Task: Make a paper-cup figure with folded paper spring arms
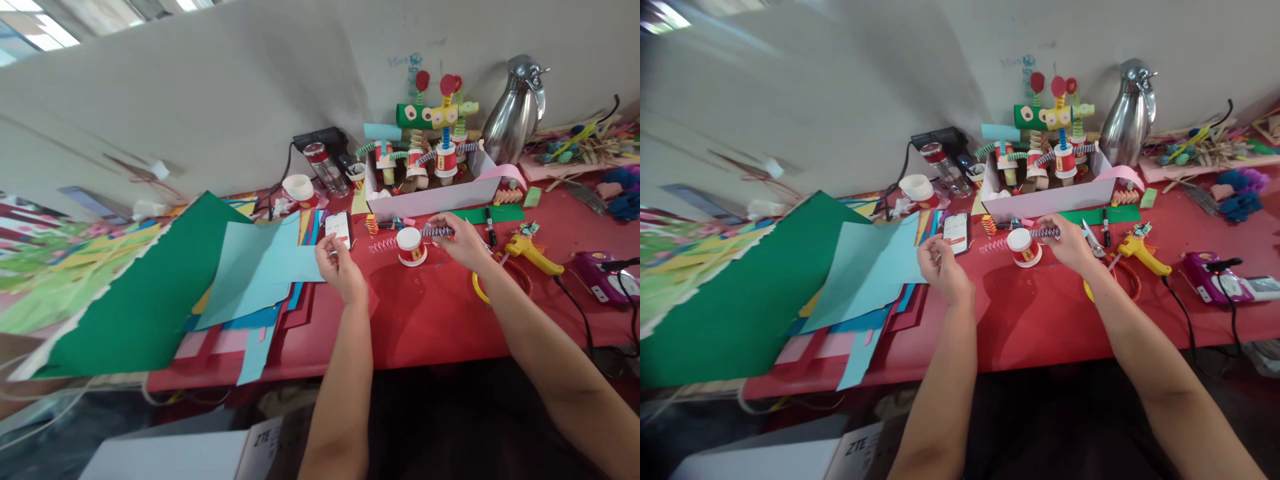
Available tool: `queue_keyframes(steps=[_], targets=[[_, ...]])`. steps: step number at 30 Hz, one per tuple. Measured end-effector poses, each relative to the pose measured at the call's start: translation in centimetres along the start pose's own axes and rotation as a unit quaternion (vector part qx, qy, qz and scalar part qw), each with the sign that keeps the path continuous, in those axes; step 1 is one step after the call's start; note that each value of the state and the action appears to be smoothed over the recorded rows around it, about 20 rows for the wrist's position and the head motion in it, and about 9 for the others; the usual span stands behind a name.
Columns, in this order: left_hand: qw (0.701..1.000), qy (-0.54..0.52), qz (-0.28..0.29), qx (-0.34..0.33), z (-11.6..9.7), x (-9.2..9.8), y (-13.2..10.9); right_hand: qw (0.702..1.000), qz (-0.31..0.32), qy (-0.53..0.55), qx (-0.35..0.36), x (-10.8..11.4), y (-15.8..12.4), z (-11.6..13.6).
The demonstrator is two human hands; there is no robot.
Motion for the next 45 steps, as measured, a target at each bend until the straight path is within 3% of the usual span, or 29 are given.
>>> queue_keyframes(steps=[3,6,8,11,16,21,27,34,45], targets=[[0.996,-0.005,0.021,-0.084,-1.1,0.0,-1.0,0.999,-0.012,0.046,0.025,0.0,-0.1,0.9],[0.97,-0.023,0.157,-0.184,-2.7,-0.8,-2.8,0.994,0.014,0.102,0.045,-0.8,-0.6,1.8],[0.944,-0.035,0.252,-0.209,-3.5,-1.3,-3.9,0.991,0.037,0.119,0.055,-1.5,-0.9,2.3],[0.922,-0.043,0.313,-0.222,-4.1,-1.7,-4.7,0.988,0.064,0.129,0.055,-2.4,-1.4,2.7],[0.932,-0.051,0.271,-0.236,-3.9,-1.5,-4.4,0.984,0.068,0.154,0.06,-2.8,-1.6,2.8],[0.943,-0.07,0.254,-0.202,-3.2,-1.5,-4.0,0.983,0.067,0.16,0.051,-2.7,-1.5,2.6],[0.943,-0.093,0.279,-0.153,-2.7,-1.9,-4.1,0.983,0.051,0.172,0.036,-2.6,-1.4,2.4],[0.924,-0.118,0.338,-0.136,-3.3,-2.1,-4.4,0.982,0.031,0.179,0.056,-2.4,-1.5,3.0],[0.925,-0.145,0.335,-0.105,-3.3,-2.2,-4.2,0.984,0.032,0.168,0.047,-2.5,-1.5,2.5]])
Point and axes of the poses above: each hand's wrist, its own y-axis towards the middle knuckle, its own x-axis out of the back of the hand, z = x × y, the point moved 4 cm from there along y, towards the middle knuckle, and after that the axes turned 13 degrees about y, right-handed, at the moved point
